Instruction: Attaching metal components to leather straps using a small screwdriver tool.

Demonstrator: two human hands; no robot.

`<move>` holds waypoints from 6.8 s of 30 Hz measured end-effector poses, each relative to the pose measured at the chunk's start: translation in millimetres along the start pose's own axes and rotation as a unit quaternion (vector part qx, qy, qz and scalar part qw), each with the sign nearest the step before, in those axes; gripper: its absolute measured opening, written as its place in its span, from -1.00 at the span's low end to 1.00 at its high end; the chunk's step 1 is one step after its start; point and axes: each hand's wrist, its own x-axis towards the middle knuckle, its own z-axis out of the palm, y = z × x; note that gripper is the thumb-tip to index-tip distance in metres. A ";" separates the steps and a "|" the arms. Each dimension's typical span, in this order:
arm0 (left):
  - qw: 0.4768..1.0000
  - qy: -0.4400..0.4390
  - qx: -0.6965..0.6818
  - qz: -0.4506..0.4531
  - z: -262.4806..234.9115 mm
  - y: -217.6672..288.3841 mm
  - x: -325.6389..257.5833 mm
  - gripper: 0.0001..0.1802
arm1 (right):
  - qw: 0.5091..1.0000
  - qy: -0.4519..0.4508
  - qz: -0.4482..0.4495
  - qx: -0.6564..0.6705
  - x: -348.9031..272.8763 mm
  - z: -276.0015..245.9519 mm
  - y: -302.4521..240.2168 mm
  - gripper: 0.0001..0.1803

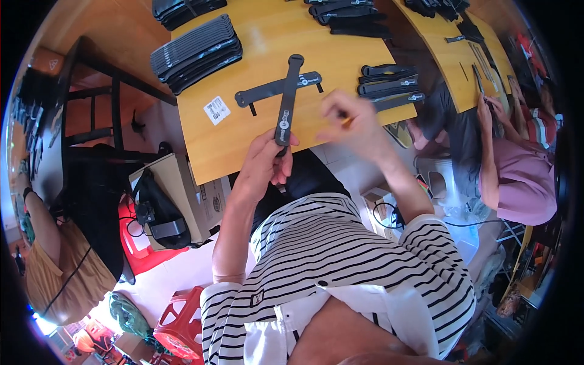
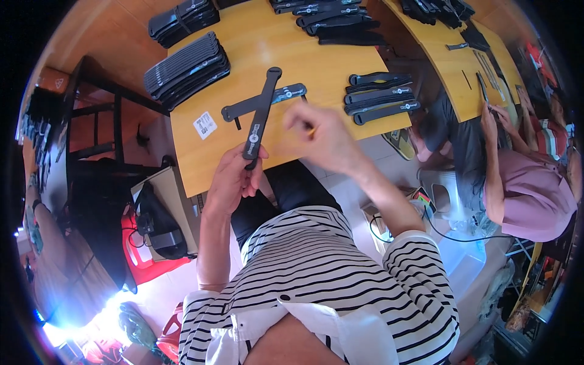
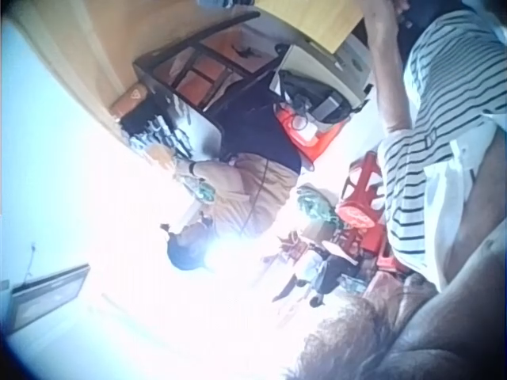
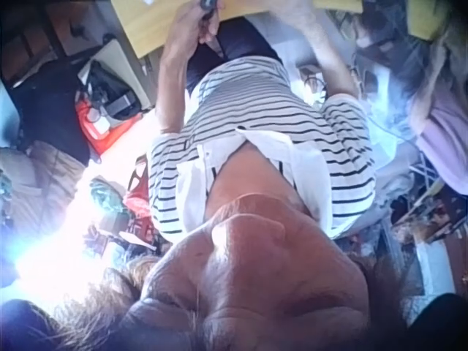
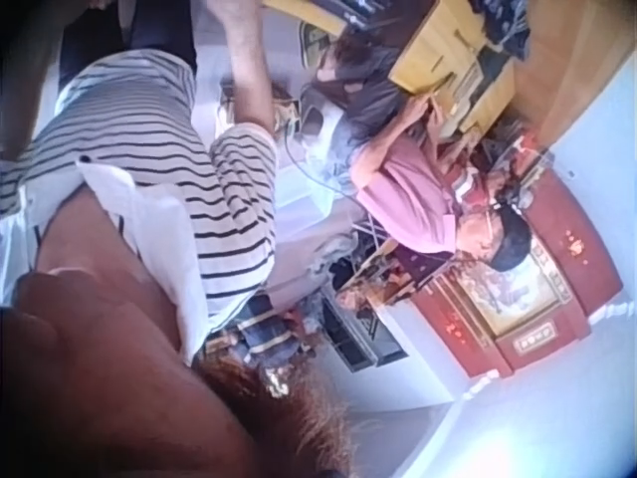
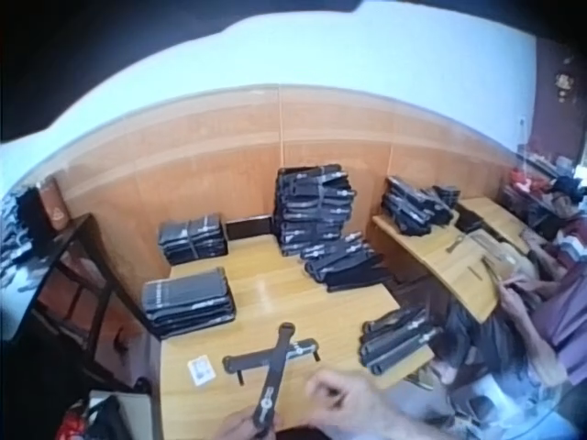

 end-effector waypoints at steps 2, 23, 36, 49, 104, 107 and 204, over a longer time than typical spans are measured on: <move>1.000 -0.008 0.000 0.000 3.9 0.5 -1.1 -0.68 | 0.995 -0.036 -0.076 -0.056 -1.5 19.0 -9.4 -0.66; 0.998 -0.067 -0.015 -0.001 14.8 13.8 -13.8 -0.71 | 0.968 0.218 0.053 0.115 79.3 -51.6 36.3 -0.62; 0.981 0.167 -0.094 0.044 -63.4 -39.5 -82.9 -0.69 | 0.874 0.367 -0.171 -0.269 140.8 -156.1 2.9 -0.62; 0.899 0.405 0.147 0.074 -91.9 -81.7 -11.1 -0.62 | 0.972 0.228 -0.047 -0.018 63.7 -106.5 -14.6 -0.84; 0.919 0.335 0.125 0.167 -84.4 -51.1 100.8 -0.84 | 0.960 0.182 0.210 -0.022 74.3 0.0 162.1 -0.85; 0.914 0.346 0.137 0.160 -85.4 -51.7 103.4 -0.83 | 0.960 0.200 0.185 -0.072 72.3 0.7 158.0 -0.85; 0.860 0.416 0.264 0.133 -78.5 -52.8 107.6 -0.80 | 0.945 0.260 0.142 -0.136 71.3 16.0 134.9 -0.94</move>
